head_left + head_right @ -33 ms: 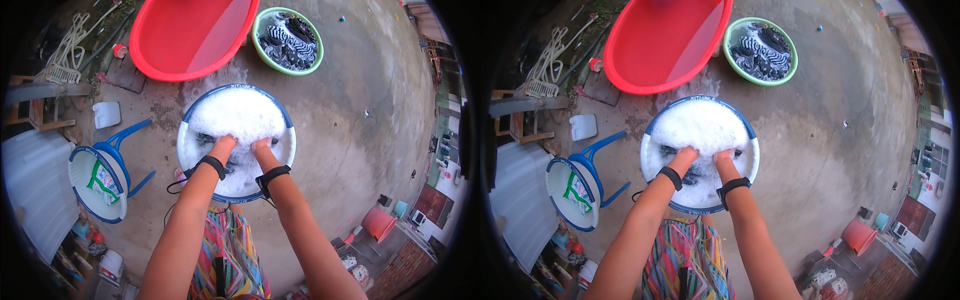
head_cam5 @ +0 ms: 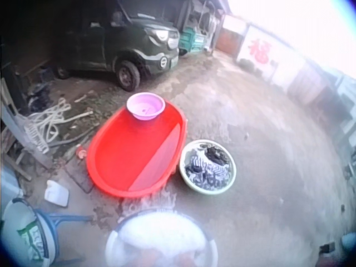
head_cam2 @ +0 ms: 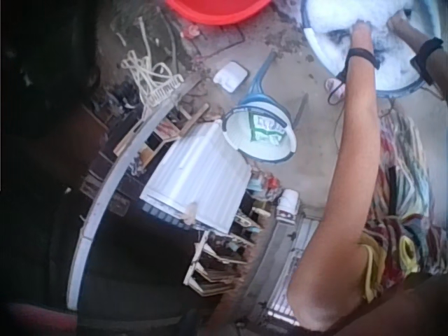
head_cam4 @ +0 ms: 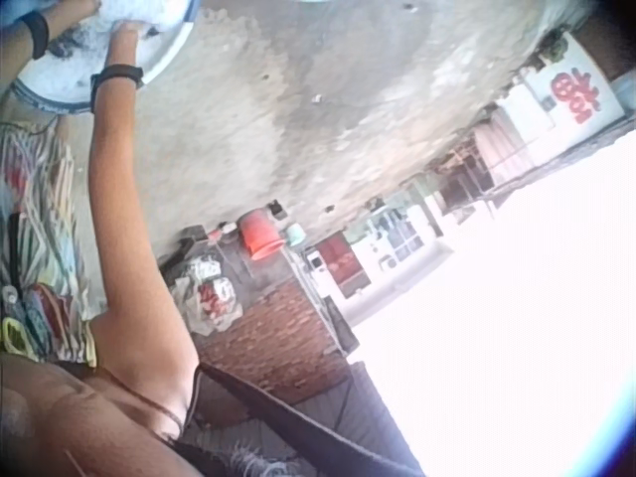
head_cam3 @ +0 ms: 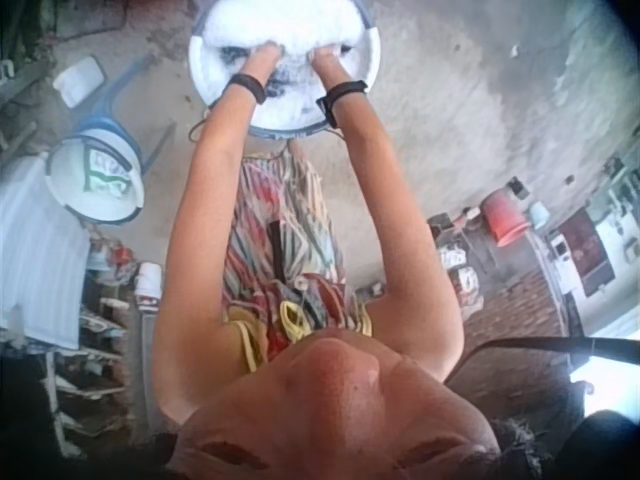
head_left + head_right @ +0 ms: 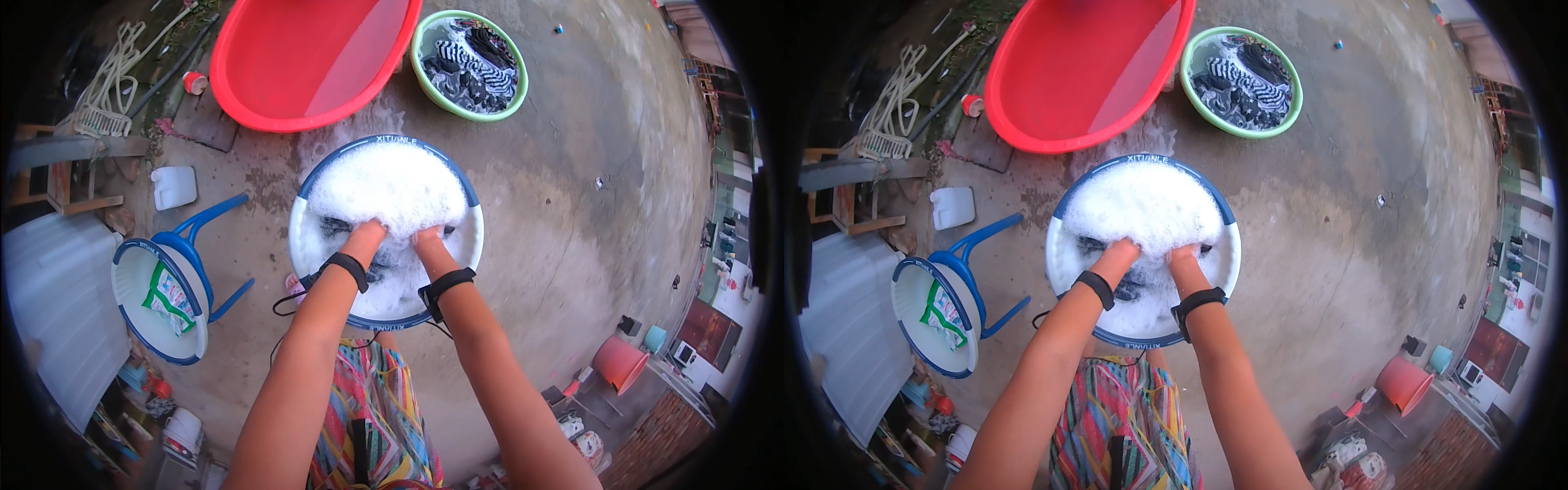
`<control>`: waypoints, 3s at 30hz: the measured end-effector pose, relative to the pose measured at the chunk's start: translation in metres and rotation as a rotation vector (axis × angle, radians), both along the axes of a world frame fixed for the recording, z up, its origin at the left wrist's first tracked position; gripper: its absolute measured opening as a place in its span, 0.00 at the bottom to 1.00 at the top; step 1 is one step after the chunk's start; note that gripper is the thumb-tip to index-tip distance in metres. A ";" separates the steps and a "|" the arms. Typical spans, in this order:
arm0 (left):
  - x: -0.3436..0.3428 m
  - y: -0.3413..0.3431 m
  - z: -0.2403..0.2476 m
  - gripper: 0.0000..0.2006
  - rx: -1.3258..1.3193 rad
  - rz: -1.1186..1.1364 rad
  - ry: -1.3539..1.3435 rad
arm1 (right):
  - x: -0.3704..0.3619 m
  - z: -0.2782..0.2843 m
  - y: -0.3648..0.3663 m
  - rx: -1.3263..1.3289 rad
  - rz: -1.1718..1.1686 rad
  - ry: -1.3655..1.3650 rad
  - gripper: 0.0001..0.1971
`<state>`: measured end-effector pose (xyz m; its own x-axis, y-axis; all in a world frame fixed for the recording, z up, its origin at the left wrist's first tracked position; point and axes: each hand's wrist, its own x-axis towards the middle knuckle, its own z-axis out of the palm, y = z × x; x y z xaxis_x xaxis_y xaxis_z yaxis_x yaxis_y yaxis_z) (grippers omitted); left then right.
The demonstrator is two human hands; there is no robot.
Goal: The person picks up dark clothing from a washing machine and puts it into a bucket of soapy water, then washes the clothes by hand.
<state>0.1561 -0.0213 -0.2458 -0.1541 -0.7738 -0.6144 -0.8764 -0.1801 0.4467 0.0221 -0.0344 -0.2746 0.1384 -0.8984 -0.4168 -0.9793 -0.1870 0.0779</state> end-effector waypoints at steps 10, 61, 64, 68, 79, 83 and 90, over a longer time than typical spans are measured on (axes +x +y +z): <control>0.010 -0.010 0.038 0.27 -0.242 0.148 0.407 | -0.010 0.119 -0.008 -0.254 -0.947 -1.493 0.26; 0.040 0.063 0.131 0.14 0.650 1.118 1.925 | 0.014 0.264 0.074 0.128 0.510 -0.847 0.18; 0.026 0.069 0.143 0.15 0.538 1.113 1.810 | 0.000 0.232 0.041 -0.039 0.431 -0.779 0.16; 0.006 0.061 0.152 0.20 0.555 1.155 1.723 | -0.035 0.185 0.007 -0.182 0.257 -0.606 0.13; 0.020 0.045 0.083 0.31 -0.510 0.297 0.032 | -0.004 0.146 0.025 -0.004 0.278 -0.623 0.37; 0.018 0.021 0.048 0.24 -0.493 0.220 -0.092 | 0.014 0.096 0.004 0.076 0.214 -0.247 0.33; 0.017 0.000 -0.021 0.16 -0.306 -0.026 -0.224 | 0.000 0.020 -0.027 0.337 0.053 -0.558 0.35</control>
